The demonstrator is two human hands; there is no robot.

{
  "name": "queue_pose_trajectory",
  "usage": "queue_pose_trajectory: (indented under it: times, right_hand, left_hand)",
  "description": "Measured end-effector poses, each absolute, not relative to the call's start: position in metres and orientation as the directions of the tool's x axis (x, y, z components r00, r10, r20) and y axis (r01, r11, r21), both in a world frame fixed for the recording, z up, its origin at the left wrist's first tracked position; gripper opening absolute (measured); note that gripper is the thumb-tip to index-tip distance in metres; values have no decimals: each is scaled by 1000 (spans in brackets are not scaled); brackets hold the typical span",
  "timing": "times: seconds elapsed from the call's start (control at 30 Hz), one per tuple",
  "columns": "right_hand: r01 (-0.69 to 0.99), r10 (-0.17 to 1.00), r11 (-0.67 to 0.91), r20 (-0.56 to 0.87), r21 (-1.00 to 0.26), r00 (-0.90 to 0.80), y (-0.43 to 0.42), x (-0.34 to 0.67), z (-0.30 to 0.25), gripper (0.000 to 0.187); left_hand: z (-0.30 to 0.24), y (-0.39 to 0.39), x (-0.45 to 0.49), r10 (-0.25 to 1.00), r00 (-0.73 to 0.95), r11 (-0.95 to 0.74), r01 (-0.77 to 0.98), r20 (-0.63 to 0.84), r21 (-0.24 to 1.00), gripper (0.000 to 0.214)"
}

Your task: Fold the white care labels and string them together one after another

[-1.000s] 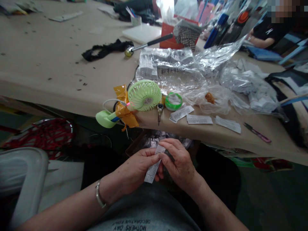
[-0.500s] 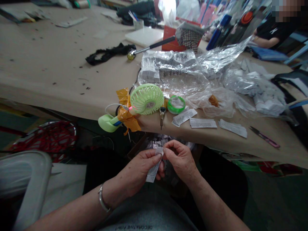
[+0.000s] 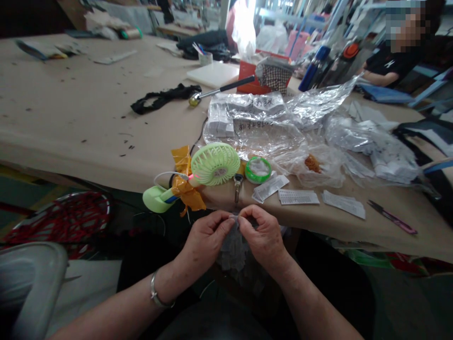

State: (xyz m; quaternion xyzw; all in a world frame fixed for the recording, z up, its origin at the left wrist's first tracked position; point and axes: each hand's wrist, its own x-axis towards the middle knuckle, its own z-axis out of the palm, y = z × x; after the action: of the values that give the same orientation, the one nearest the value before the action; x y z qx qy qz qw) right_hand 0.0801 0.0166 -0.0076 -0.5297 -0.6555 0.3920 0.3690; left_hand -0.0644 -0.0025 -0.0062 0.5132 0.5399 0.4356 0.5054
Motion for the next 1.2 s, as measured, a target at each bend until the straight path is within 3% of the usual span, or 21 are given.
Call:
queue_pose_trajectory:
  times: [0.4, 1.2]
  right_hand:
    - [511, 956, 293, 244, -808, -161, 23, 77, -9, 9]
    - [502, 956, 292, 260, -814, -134, 31, 77, -13, 10]
  left_hand:
    - [-9, 7, -66, 999, 36, -25, 287, 15, 958, 20]
    - [-13, 17, -65, 999, -4, -34, 297, 37, 954, 21]
